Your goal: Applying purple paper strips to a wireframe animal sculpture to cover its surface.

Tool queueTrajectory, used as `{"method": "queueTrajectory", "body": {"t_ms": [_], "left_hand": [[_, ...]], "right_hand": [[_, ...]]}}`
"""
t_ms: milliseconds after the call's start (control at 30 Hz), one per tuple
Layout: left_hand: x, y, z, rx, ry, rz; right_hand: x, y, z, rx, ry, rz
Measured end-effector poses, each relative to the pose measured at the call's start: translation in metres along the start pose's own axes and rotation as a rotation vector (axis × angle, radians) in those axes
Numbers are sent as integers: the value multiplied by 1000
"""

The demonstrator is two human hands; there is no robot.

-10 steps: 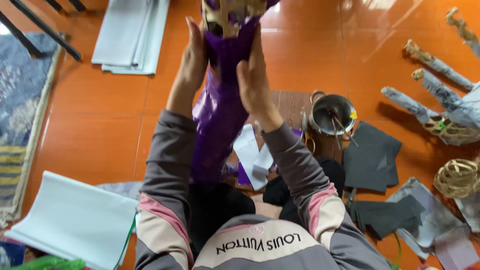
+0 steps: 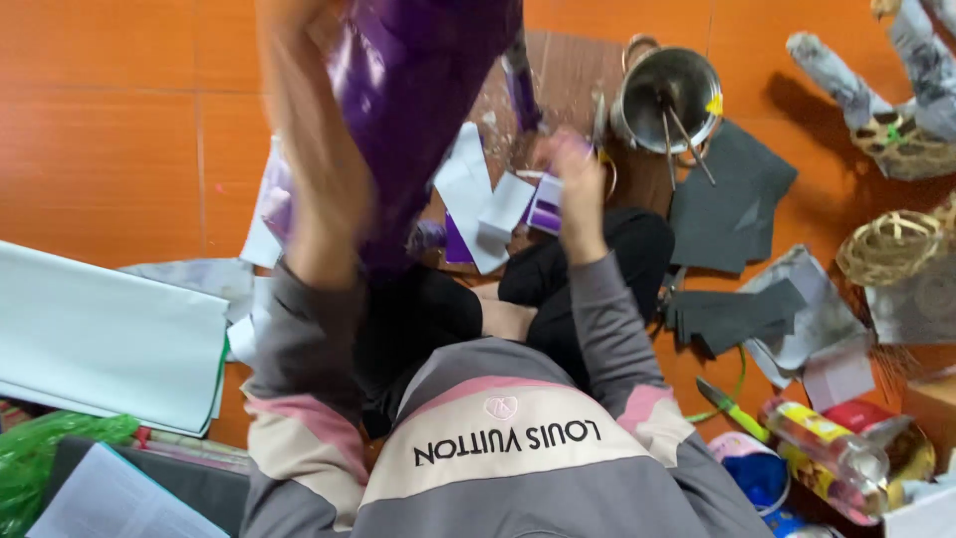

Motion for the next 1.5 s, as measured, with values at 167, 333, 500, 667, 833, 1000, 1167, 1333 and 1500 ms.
{"method": "queueTrajectory", "body": {"t_ms": [167,333,500,667,833,1000,1167,1333,1500], "left_hand": [[207,-146,-71,-134,-330,481],[322,-303,-29,-499,-314,801],[355,-377,-36,-571,-347,735],[350,-386,-66,-820,-209,449],[332,-362,-84,-895,-227,486],[332,-382,-85,-875,-304,479],[329,-383,-82,-634,-242,653],[352,-415,-62,-392,-77,915],[379,-422,-52,-292,13,1110]], "right_hand": [[119,155,30,437,-242,-305],[4,56,85,644,2,139],[-95,1,136,1161,8,676],[-130,15,146,1748,-131,335],[-156,53,180,1653,-211,244],[-129,15,169,1599,-127,183],[-93,27,164,914,40,-176],[-52,62,139,391,138,-350],[-32,67,120,58,210,-469]]}}
Point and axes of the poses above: each hand's wrist, its own x-axis away from the middle knuckle, its own z-axis out of the back of the hand, y = z × x, the point moved 5 cm from there along -x, towards the middle knuckle, and after that the axes turned 10 degrees about y, right-handed, at the moved point
